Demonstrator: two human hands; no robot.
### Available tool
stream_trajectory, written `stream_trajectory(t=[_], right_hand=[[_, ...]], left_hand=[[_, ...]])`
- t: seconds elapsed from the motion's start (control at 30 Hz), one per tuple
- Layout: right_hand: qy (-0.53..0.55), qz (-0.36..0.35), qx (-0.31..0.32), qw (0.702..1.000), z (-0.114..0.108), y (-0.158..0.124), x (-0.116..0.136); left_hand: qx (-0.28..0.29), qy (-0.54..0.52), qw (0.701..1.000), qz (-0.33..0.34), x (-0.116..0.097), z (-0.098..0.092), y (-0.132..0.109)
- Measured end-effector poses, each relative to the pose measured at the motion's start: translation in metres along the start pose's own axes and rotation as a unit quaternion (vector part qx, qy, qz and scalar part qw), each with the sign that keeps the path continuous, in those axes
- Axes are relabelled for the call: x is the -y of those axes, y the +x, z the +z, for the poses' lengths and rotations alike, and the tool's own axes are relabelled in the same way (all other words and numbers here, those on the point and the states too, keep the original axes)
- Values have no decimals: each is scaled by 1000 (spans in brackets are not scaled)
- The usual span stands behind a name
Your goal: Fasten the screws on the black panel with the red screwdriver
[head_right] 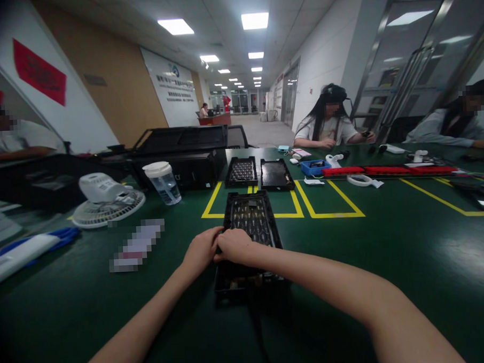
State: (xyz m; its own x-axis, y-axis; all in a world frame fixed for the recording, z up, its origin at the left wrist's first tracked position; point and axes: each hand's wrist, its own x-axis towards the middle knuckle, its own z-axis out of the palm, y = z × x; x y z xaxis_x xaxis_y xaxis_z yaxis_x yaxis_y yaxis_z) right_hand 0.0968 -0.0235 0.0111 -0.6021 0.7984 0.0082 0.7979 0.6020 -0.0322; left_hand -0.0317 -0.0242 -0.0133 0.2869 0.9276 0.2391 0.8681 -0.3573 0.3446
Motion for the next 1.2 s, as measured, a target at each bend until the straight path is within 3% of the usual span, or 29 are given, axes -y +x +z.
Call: stream_trajectory(t=[0.27,0.4,0.5,0.6,0.67,0.8,0.9,1.07,1.2], right_hand=[[26,-4,-4,1000,-12,6,0],[67,-21,-12,997,-51,0,-13],[109,-15,-91,990,-95,-16,-26],[286,5,-282,916,-129,-37,-37],[403,9,-351,845,-139,-48,-44],[548,-2,-452,704,-134,-59,-60],[586,14,-507,632,-122,-58,-73],[632,66,-537,555,-95,-49,-97],[640,88,-541,538,-72,-42,-110]], left_hand=[[10,-68,997,-16,11,1,8],[33,-89,995,3,10,-2,6],[28,-97,995,10,9,-1,5],[22,-107,994,-7,10,3,6],[19,-118,993,-6,12,6,7],[18,-125,992,5,14,8,9],[25,-128,991,14,16,8,11],[23,-112,993,20,14,7,12],[-48,-29,997,53,5,5,11]])
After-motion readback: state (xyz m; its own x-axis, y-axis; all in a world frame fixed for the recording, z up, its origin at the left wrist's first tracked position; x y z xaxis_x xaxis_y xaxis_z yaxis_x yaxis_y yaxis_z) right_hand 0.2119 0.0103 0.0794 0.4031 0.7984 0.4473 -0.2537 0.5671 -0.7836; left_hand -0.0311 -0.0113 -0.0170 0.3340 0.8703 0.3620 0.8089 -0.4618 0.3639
